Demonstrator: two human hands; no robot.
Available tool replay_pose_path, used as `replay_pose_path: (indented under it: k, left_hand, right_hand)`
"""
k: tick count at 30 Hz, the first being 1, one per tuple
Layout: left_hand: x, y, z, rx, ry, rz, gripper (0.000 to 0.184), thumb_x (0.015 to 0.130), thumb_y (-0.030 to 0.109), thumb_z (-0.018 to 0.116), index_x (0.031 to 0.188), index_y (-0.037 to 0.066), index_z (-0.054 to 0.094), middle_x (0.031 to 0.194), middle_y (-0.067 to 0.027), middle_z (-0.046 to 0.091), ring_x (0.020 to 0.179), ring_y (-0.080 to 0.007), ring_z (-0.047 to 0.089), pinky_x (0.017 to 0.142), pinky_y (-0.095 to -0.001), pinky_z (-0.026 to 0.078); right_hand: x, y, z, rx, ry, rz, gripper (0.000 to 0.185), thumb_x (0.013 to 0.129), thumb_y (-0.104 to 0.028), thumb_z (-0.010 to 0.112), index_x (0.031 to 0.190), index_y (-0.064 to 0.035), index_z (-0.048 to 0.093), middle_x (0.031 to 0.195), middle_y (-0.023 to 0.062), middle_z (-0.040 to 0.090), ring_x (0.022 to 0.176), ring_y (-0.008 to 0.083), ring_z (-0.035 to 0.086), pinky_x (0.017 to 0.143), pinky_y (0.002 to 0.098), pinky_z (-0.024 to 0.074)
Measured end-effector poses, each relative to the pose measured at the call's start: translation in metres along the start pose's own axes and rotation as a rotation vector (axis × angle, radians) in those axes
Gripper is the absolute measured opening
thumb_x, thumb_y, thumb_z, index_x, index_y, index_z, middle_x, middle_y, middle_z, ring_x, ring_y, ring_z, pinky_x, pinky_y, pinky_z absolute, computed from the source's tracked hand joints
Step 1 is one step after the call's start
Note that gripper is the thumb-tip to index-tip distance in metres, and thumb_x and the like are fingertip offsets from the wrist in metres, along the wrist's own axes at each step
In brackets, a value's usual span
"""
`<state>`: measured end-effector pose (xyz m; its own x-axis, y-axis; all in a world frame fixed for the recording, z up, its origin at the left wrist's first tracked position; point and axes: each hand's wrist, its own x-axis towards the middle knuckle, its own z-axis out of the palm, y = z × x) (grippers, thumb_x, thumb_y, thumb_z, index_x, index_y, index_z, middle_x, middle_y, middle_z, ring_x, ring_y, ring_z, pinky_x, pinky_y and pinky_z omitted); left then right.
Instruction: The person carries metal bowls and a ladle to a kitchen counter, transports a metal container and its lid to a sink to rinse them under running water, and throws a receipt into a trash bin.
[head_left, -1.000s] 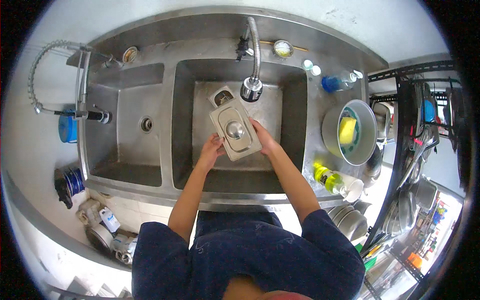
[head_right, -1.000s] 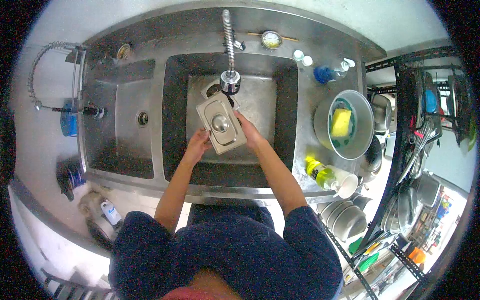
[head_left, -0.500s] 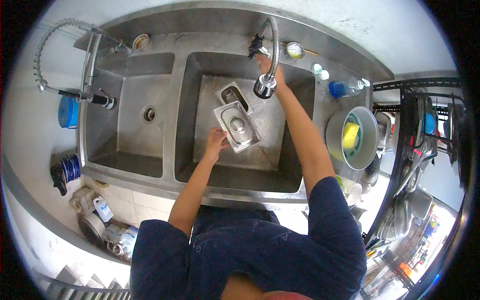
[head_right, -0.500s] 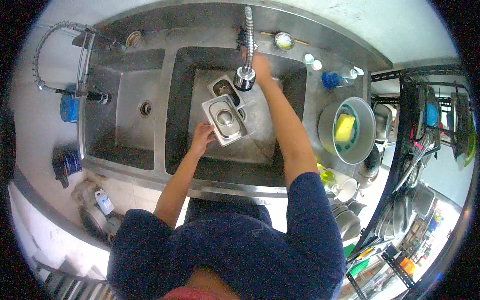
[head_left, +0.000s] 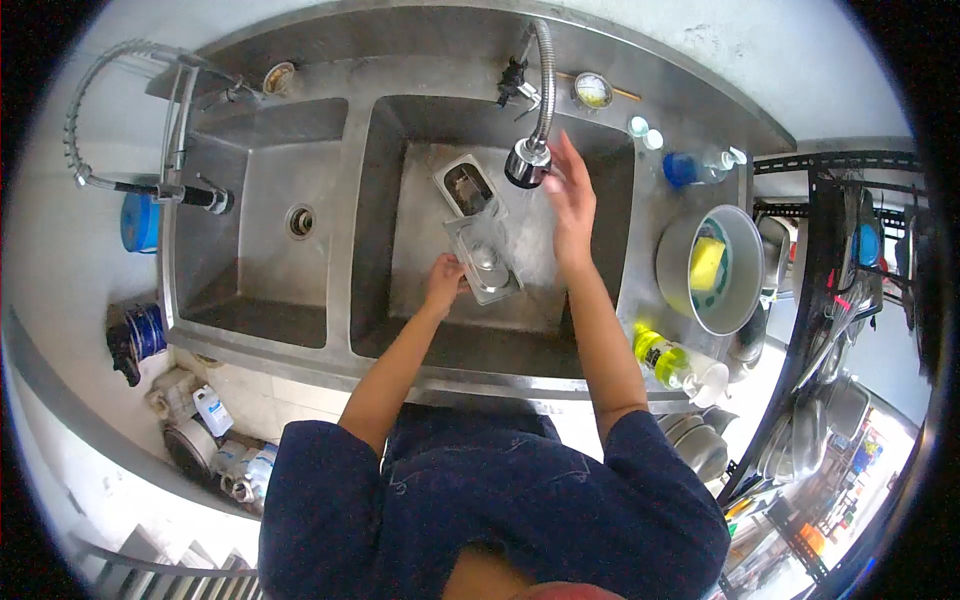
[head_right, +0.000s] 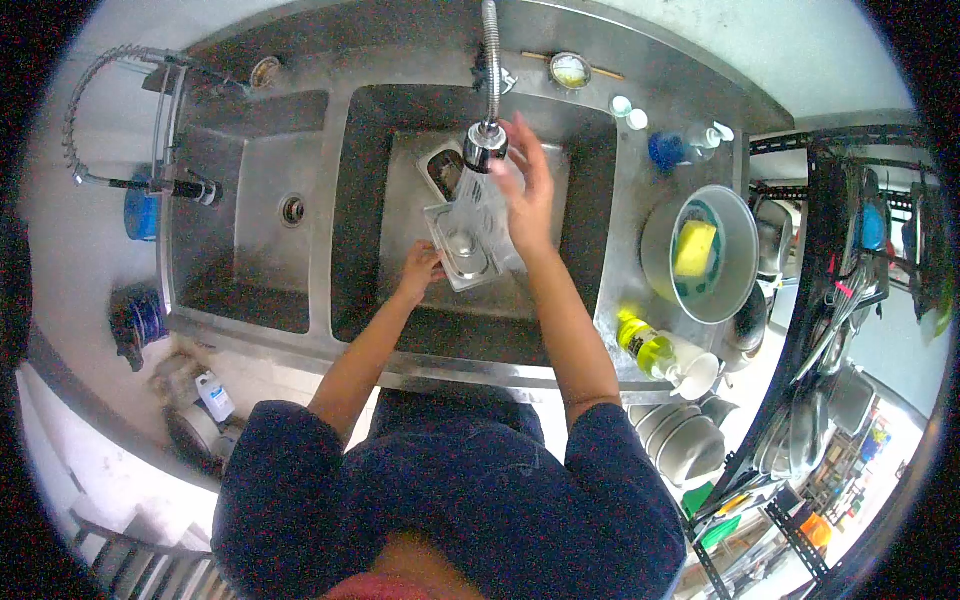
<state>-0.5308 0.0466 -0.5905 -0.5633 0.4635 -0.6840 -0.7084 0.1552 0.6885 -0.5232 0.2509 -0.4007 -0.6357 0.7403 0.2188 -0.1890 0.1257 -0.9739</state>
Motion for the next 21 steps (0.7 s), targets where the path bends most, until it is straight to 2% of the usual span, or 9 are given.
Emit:
replay_pose_path:
  k: [2, 3, 7, 11, 13, 18, 20, 21]
  left_hand:
    - [0.003, -0.008, -0.003, 0.017, 0.003, -0.019, 0.018, 0.082, 0.008, 0.050, 0.097, 0.007, 0.040, 0.089, -0.0081, 0.054, 0.080, -0.0204, 0.057, 0.063, -0.0356, 0.051]
    - [0.007, -0.013, -0.005, 0.013, 0.014, -0.032, 0.018, 0.082, 0.008, 0.050, 0.097, 0.007, 0.040, 0.089, -0.0079, 0.054, 0.081, -0.0204, 0.056, 0.063, -0.0358, 0.051]
    - [0.023, -0.042, -0.023, 0.061, 0.144, -0.082, 0.019, 0.081, 0.010, 0.051, 0.097, 0.009, 0.041, 0.089, -0.0071, 0.052, 0.079, -0.0198, 0.056, 0.065, -0.0365, 0.050]
    - [0.025, -0.055, -0.043, 0.071, 0.241, -0.118, 0.019, 0.081, 0.013, 0.050, 0.098, 0.010, 0.043, 0.089, -0.0070, 0.051, 0.077, -0.0194, 0.055, 0.064, -0.0371, 0.049]
    - [0.026, -0.060, -0.055, 0.026, 0.265, -0.105, 0.018, 0.081, 0.014, 0.050, 0.098, 0.010, 0.043, 0.089, -0.0072, 0.051, 0.077, -0.0195, 0.055, 0.064, -0.0370, 0.049]
    - [0.099, -0.115, -0.102, 0.044, 0.257, -0.156, 0.018, 0.080, 0.014, 0.052, 0.096, 0.009, 0.045, 0.089, -0.0080, 0.052, 0.077, -0.0211, 0.055, 0.061, -0.0368, 0.049]
    - [0.116, -0.120, -0.104, 0.100, 0.316, -0.117, 0.018, 0.080, 0.014, 0.053, 0.095, 0.008, 0.046, 0.088, -0.0092, 0.053, 0.076, -0.0227, 0.056, 0.060, -0.0381, 0.049]
    - [0.124, -0.121, -0.104, 0.142, 0.351, -0.094, 0.018, 0.080, 0.015, 0.053, 0.095, 0.007, 0.047, 0.088, -0.0098, 0.053, 0.075, -0.0236, 0.056, 0.059, -0.0388, 0.049]
  right_hand:
    - [0.010, -0.016, 0.006, -0.280, -0.137, -0.078, 0.043, 0.076, -0.015, 0.062, 0.114, -0.0010, 0.048, 0.103, 0.0131, 0.057, 0.098, 0.0194, 0.053, 0.085, 0.0311, 0.0394]
    - [0.016, -0.012, 0.005, -0.344, -0.156, -0.057, 0.048, 0.070, -0.014, 0.068, 0.112, -0.0009, 0.049, 0.102, 0.0144, 0.057, 0.095, 0.0219, 0.055, 0.082, 0.0323, 0.0419]
    - [0.018, 0.012, 0.021, -0.327, -0.216, -0.119, 0.046, 0.067, -0.015, 0.070, 0.106, 0.0001, 0.051, 0.098, 0.0150, 0.057, 0.088, 0.0255, 0.056, 0.077, 0.0328, 0.0441]
    - [0.022, 0.036, 0.037, -0.412, -0.137, -0.225, 0.043, 0.066, -0.014, 0.070, 0.101, -0.0005, 0.050, 0.094, 0.0157, 0.056, 0.083, 0.0301, 0.054, 0.074, 0.0353, 0.0431]
    - [0.026, 0.044, 0.040, -0.429, -0.135, -0.249, 0.043, 0.066, -0.015, 0.070, 0.101, -0.0007, 0.050, 0.093, 0.0154, 0.055, 0.083, 0.0299, 0.053, 0.074, 0.0357, 0.0427]
    - [0.026, 0.046, 0.045, -0.474, -0.126, -0.248, 0.043, 0.066, -0.016, 0.070, 0.101, -0.0009, 0.050, 0.092, 0.0149, 0.055, 0.083, 0.0294, 0.053, 0.073, 0.0360, 0.0426]
    - [0.025, 0.039, 0.044, -0.454, -0.138, -0.193, 0.043, 0.066, -0.016, 0.070, 0.100, -0.0010, 0.050, 0.093, 0.0146, 0.055, 0.083, 0.0293, 0.053, 0.074, 0.0359, 0.0427]
    - [0.026, 0.045, 0.043, -0.453, -0.125, -0.237, 0.044, 0.066, -0.017, 0.071, 0.101, -0.0008, 0.050, 0.094, 0.0140, 0.055, 0.085, 0.0288, 0.054, 0.075, 0.0355, 0.0429]
